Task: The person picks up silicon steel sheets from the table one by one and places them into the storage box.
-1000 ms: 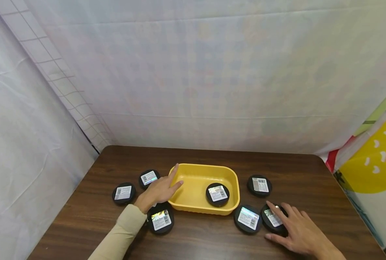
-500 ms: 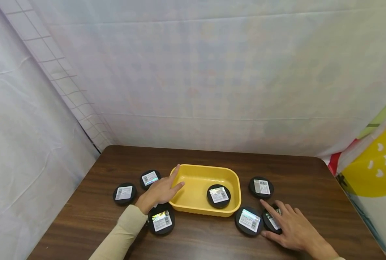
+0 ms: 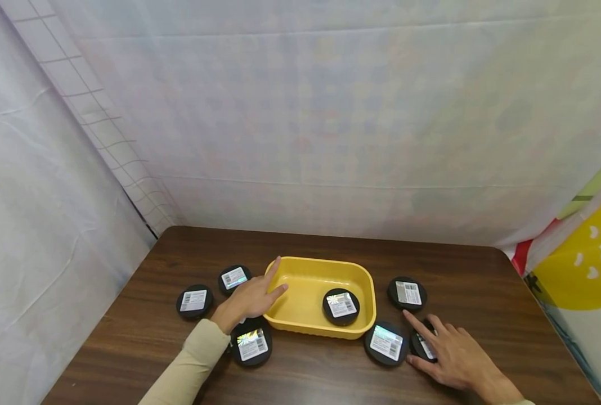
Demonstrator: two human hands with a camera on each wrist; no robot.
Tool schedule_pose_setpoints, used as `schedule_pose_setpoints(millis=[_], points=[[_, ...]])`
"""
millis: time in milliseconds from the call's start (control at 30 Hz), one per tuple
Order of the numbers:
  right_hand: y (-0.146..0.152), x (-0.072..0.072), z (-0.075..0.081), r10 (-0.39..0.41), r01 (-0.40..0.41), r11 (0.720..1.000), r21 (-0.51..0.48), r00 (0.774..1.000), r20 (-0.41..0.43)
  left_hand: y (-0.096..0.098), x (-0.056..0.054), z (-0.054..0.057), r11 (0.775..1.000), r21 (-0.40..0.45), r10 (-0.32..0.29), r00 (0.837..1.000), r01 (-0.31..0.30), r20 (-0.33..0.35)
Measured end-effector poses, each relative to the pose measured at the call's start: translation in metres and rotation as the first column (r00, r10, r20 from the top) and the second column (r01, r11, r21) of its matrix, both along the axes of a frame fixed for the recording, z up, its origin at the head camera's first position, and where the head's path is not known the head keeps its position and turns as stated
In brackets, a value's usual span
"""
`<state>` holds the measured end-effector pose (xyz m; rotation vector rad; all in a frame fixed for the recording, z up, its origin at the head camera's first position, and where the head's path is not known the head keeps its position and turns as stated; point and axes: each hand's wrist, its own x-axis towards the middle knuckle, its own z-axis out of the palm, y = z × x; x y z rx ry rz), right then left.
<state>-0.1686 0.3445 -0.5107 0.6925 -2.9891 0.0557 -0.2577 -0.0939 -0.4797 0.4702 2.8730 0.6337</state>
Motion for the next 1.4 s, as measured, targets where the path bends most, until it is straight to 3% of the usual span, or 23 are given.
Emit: schedule_pose_setpoints(millis=[233, 600, 800, 1400], points=[[0.001, -0.001, 0.002, 0.016, -0.012, 0.999, 0.052, 0.997, -0.069, 0.001, -0.001, 0.0, 1.0, -0.011, -0.001, 1.0, 0.001, 0.007], [0.001, -0.002, 0.01, -0.037, 0.042, 0.994, 0.097, 0.998, -0.051, 0.0, 0.0, -0.001, 1.0, -0.004, -0.005, 1.0, 0.005, 0.003], [0.0, -0.005, 0.016, -0.024, 0.032, 0.996, 0.088, 0.995, -0.095, 0.0, 0.0, -0.001, 1.0, 0.004, -0.003, 1.0, 0.002, 0.007], [-0.007, -0.011, 0.025, -0.046, 0.053, 0.996, 0.072, 0.994, -0.1, 0.001, 0.001, 0.0, 1.0, -0.005, 0.001, 1.0, -0.001, 0.014]])
